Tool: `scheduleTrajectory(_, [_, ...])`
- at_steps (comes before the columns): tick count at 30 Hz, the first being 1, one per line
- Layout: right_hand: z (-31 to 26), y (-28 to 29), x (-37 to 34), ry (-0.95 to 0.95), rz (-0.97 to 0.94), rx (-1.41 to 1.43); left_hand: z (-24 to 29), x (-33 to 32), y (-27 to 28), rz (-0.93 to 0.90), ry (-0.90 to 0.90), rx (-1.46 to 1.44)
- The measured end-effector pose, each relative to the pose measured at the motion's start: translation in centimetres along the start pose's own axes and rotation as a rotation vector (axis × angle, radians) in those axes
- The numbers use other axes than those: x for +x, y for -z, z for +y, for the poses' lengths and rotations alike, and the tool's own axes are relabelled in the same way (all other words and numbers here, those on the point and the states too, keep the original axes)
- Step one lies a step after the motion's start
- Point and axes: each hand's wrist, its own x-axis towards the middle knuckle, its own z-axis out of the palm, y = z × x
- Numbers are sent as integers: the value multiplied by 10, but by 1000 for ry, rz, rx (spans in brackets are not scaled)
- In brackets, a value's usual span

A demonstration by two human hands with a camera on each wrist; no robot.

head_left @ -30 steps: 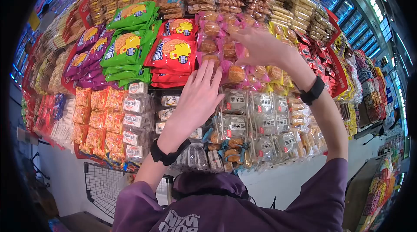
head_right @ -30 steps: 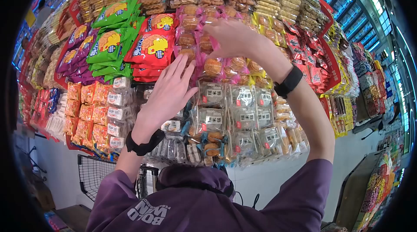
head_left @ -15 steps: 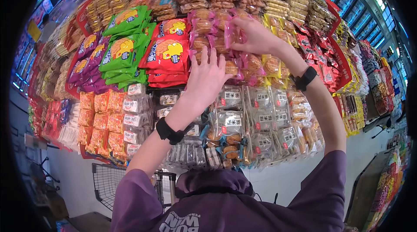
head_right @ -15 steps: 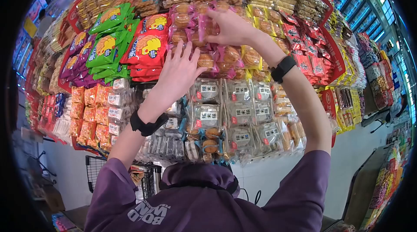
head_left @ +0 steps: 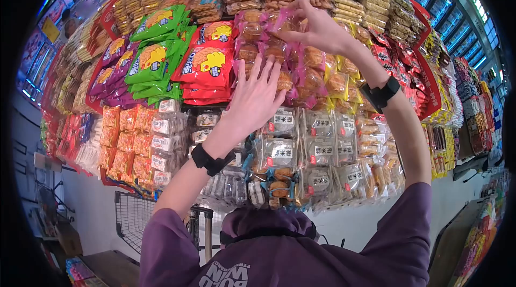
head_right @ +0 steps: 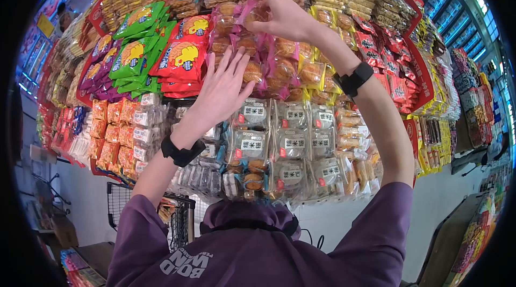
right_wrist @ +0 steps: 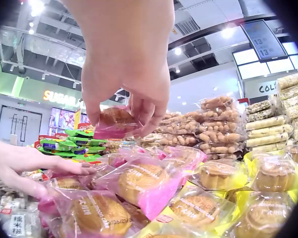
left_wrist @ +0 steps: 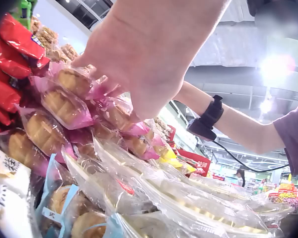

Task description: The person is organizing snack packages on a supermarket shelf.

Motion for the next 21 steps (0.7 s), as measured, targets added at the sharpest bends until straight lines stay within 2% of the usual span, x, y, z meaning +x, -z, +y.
scheduleTrajectory(5, [8,-1,8,87,-64,-161,-5,9,1,-73,-52,3])
scheduleTrajectory(8, [13,1,5,136,-64,-110,-10,10,-1,-96,-74,-7])
scheduleTrajectory(11, [16,-4,8,320,48,-60,-10,11,0,-110,-88,15])
scheduleTrajectory(21, [-20,-65,41,350,-42,-257,-4,3,11,-50,-201,114])
